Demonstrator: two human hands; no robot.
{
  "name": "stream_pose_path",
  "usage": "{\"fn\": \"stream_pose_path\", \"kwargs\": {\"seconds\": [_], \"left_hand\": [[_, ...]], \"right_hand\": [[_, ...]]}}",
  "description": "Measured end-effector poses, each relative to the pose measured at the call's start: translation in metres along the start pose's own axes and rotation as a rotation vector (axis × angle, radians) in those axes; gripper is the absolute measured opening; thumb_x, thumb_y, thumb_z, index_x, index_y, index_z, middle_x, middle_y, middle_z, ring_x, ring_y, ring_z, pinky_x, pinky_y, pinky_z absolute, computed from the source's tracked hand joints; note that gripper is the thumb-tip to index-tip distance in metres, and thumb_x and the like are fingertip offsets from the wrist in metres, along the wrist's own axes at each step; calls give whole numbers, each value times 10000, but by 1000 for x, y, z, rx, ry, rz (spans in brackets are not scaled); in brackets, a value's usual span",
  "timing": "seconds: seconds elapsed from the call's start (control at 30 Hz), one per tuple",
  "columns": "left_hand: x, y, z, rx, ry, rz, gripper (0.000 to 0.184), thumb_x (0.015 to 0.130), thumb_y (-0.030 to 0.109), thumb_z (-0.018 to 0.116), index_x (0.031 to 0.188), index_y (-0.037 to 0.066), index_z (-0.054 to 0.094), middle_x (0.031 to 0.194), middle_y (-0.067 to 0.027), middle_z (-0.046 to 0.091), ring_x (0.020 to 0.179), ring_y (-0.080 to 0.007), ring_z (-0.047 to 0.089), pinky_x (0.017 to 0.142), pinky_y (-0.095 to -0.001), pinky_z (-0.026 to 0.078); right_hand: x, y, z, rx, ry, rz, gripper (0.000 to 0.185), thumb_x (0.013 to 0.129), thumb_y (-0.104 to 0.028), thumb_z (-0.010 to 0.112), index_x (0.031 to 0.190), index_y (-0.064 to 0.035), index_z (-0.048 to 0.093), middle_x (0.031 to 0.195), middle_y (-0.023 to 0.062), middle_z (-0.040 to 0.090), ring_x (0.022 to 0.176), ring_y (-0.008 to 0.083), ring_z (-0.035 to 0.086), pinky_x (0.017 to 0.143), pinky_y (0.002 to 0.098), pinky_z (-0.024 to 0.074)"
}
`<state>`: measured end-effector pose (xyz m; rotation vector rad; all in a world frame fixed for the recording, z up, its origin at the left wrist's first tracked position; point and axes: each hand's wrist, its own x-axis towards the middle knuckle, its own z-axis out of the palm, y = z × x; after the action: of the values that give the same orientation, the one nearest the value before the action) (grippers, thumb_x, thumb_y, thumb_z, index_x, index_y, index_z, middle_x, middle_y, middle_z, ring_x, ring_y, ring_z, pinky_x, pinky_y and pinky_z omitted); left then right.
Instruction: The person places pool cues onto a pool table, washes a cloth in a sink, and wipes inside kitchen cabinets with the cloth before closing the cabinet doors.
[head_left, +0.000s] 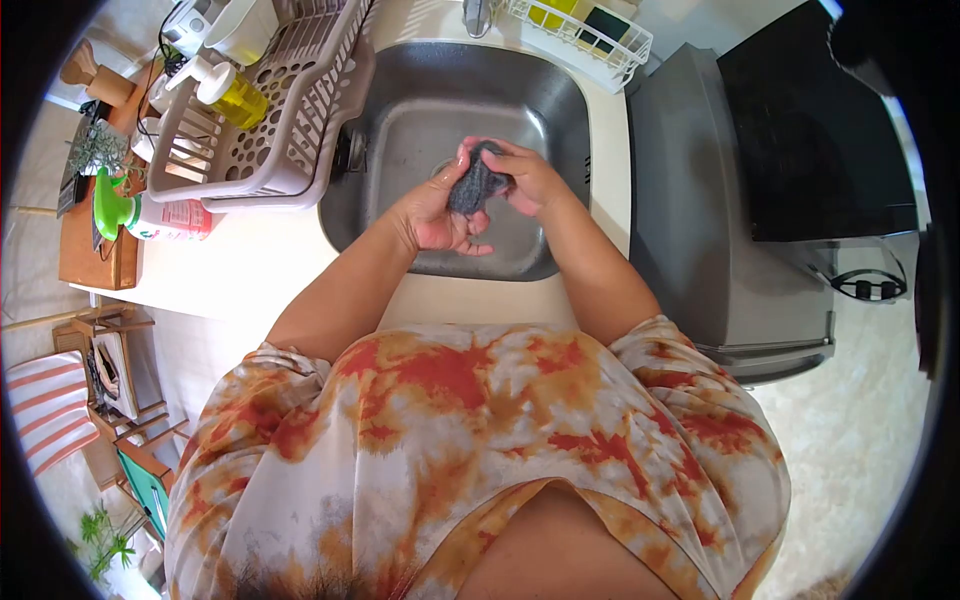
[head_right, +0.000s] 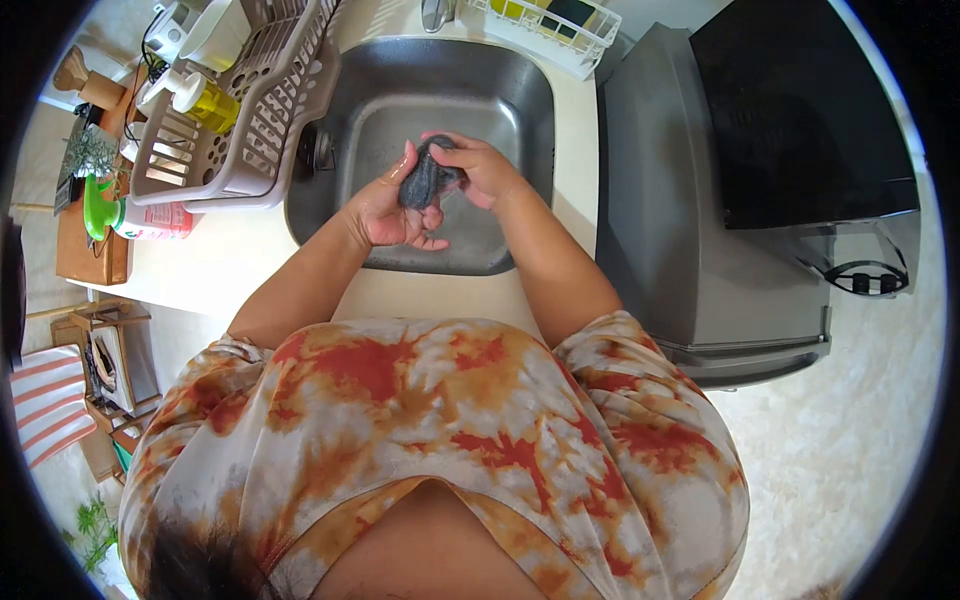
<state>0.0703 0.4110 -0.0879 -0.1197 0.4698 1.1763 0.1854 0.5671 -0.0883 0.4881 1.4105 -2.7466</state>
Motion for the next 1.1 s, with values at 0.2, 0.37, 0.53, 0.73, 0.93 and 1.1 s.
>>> {"fn": "stream_pose_path", "kwargs": {"seconds": [0.2, 0.37, 0.53, 0.73, 0.93, 1.1], "left_hand": [[9, -12, 28, 165, 50, 128, 183, 887, 297, 620, 928, 121, 592, 895, -19, 574, 724, -131, 546, 718, -317, 510], [11, -6, 8, -15, -135, 86, 55, 912, 161, 583, 920, 110, 563, 847, 5, 527, 623, -46, 461, 467, -88, 374], [24, 5, 23, 315, 108, 74, 123, 881, 166, 622, 810, 132, 529, 647, 46, 405, 529, -25, 340, 409, -163, 273], [44, 4, 23, 1508, 880, 228, 136, 796, 138, 632, 896, 46, 640, 808, -115, 649, 684, -211, 621, 578, -362, 490], [38, -5, -10, 2292, 862, -41, 244, 802, 112, 551, 1014, 76, 666, 1016, -140, 670, 999, -308, 630, 822, -418, 500], [12, 17, 32, 2395, 888, 145, 280, 767, 229, 631, 988, 60, 662, 1009, -163, 657, 953, -317, 634, 840, -415, 487]], "right_hand": [[18, -14, 10, 154, -322, 94, 475, 818, -260, 696, 1195, -73, 474, 1250, 159, 532, 1165, 307, 524, 991, 417, 430], [33, -34, 20, -324, -440, -137, 425, 833, -103, 614, 1234, -16, 505, 1206, 169, 555, 934, 178, 583, 853, 297, 492], [37, -48, 49, -404, -180, -68, 482, 878, -43, 534, 1352, -83, 458, 923, 49, 559, 657, 75, 434, 638, 223, 433], [71, 9, 23, -480, 342, -153, 273, 873, -22, 444, 1115, -91, 549, 743, 14, 508, 578, 99, 407, 522, 267, 380], [81, 77, -9, 16, 747, -27, 169, 868, -54, 439, 1008, -84, 529, 668, 30, 472, 570, 176, 467, 524, 364, 413], [52, 15, 11, 224, 388, -87, 106, 911, -81, 448, 970, -107, 532, 660, 42, 468, 600, 216, 526, 571, 396, 468]]}}
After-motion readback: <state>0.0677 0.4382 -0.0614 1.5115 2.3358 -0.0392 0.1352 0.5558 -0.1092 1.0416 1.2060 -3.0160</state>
